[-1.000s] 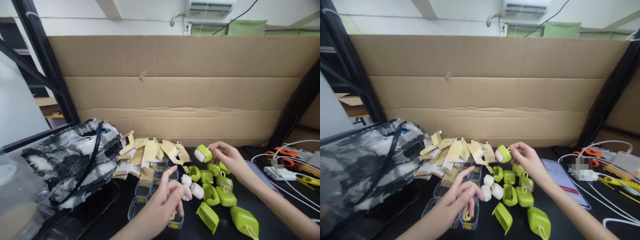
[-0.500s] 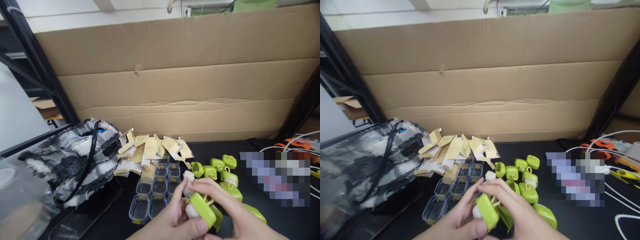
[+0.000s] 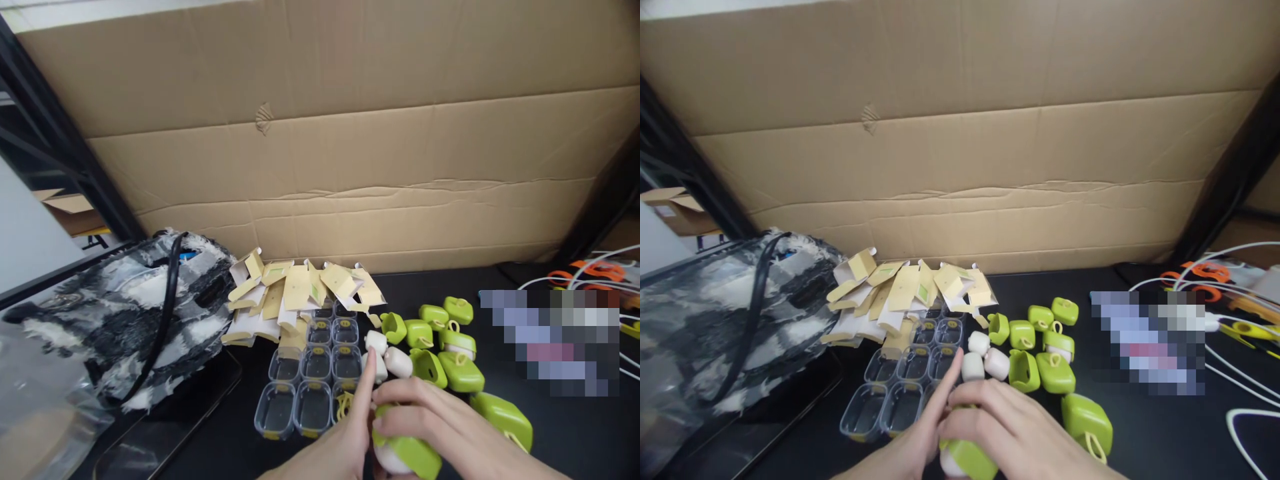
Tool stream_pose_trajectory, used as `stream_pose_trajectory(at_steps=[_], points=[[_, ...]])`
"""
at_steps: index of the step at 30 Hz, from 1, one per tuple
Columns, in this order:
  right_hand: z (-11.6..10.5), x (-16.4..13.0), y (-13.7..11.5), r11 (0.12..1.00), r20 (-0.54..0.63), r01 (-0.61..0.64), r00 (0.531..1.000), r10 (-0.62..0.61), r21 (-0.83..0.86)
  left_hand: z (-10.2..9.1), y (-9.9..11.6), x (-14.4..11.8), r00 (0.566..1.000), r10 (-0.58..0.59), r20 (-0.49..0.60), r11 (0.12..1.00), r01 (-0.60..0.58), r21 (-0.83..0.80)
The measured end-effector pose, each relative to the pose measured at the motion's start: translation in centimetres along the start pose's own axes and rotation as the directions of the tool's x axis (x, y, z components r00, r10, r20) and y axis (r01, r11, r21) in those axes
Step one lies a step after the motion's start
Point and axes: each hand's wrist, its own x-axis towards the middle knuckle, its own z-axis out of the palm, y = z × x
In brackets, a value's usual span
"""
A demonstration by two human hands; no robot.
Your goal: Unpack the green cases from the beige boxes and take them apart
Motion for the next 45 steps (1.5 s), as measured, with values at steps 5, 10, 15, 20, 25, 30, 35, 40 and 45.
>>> stream_pose_trajectory(at_steps=[5, 10, 15, 20, 25, 30, 35, 40, 45], points=[[0.2, 0.3, -0.7, 1.000, -0.015, 0.014, 1.000, -0.014, 0.008, 1.7, -1.0, 0.8, 1.000, 0.003, -0.024, 0.994, -0.005, -0.110], [0.2, 0.5, -1.1, 0.998, 0.021, -0.003, 1.000, 0.004, -0.062, 2.5, -0.7, 0.8, 0.998, -0.009, -0.062, 0.982, -0.003, -0.188], [0.2, 0.8, -1.6, 0.997, 0.018, -0.003, 1.000, 0.004, -0.079, 2.8, 0.3, 0.6, 0.999, 0.002, -0.047, 0.967, -0.014, -0.254], [0.1, 0.9, -2.0, 0.997, 0.004, 0.012, 1.000, -0.011, -0.082, 3.0, 0.4, 0.8, 0.993, 0.082, -0.082, 0.981, -0.095, -0.170], [-1.4, 0.7, -1.6, 0.998, 0.067, -0.044, 0.997, 0.046, -0.035, 1.0, 2.7, -0.5, 0.992, -0.120, 0.037, 0.991, 0.122, -0.050], [-4.4, -0.3, 1.0, 0.997, -0.205, -0.082, 0.975, 0.082, 0.007, -0.8, 5.8, -1.0, 0.984, -0.175, -0.013, 0.977, 0.175, 0.122], [-6.2, -0.9, 2.9, 0.996, -0.583, -0.090, 0.810, 0.066, -0.012, -2.4, 7.5, 1.6, 0.982, 0.105, -0.156, 0.927, -0.039, 0.373], [-5.3, -0.7, 2.6, 0.999, -0.551, -0.049, 0.834, 0.029, -0.023, -2.9, 7.5, 4.7, 0.958, 0.257, -0.125, 0.608, -0.060, 0.791], [-4.5, -0.9, 2.1, 0.996, -0.484, -0.023, 0.875, -0.022, -0.087, -2.6, 6.3, 6.3, 0.961, 0.256, -0.107, 0.526, -0.045, 0.850]])
